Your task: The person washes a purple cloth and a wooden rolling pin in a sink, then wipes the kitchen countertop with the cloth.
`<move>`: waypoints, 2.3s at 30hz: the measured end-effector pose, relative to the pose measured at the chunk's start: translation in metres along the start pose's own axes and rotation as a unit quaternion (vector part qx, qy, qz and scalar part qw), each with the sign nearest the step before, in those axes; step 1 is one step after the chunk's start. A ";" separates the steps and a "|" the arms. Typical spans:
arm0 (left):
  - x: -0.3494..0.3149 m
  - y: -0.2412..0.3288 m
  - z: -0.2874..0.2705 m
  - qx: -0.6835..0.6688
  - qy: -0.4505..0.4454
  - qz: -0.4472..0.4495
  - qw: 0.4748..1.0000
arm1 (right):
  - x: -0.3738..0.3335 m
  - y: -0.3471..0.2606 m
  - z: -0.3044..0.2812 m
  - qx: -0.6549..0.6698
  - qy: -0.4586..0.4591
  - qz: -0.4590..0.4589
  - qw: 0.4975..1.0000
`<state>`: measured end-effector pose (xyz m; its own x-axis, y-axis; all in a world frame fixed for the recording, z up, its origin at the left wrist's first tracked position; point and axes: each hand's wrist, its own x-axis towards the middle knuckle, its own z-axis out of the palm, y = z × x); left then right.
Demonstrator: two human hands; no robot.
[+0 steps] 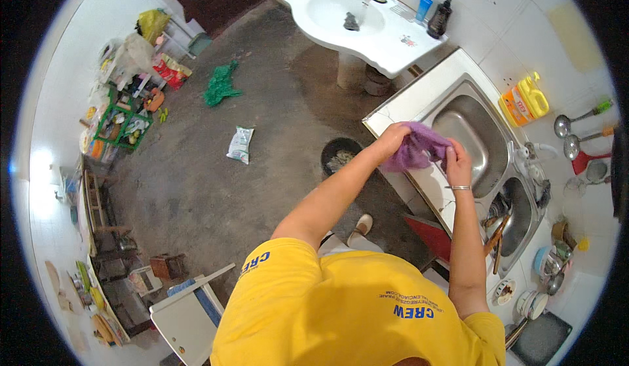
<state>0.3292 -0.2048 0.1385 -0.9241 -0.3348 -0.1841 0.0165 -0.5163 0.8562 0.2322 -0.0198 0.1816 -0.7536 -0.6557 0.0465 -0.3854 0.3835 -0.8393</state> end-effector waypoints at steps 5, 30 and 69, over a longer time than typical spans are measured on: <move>-0.008 -0.001 0.015 -0.226 0.061 -0.014 0.972 | -0.007 0.022 0.036 0.174 -0.186 0.084 0.963; -0.053 0.010 -0.027 -0.116 0.051 -0.101 0.987 | 0.002 -0.042 0.084 0.633 -0.063 0.315 0.704; -0.035 -0.007 -0.053 0.252 0.123 0.043 0.959 | -0.002 -0.006 0.093 0.148 0.066 0.089 0.983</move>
<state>0.3813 -0.2311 0.1130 -0.8081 -0.5674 -0.1585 -0.1559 -0.0535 0.9863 0.2856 -0.0816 0.1365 -0.8651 -0.4978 -0.0619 -0.0844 0.2661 -0.9602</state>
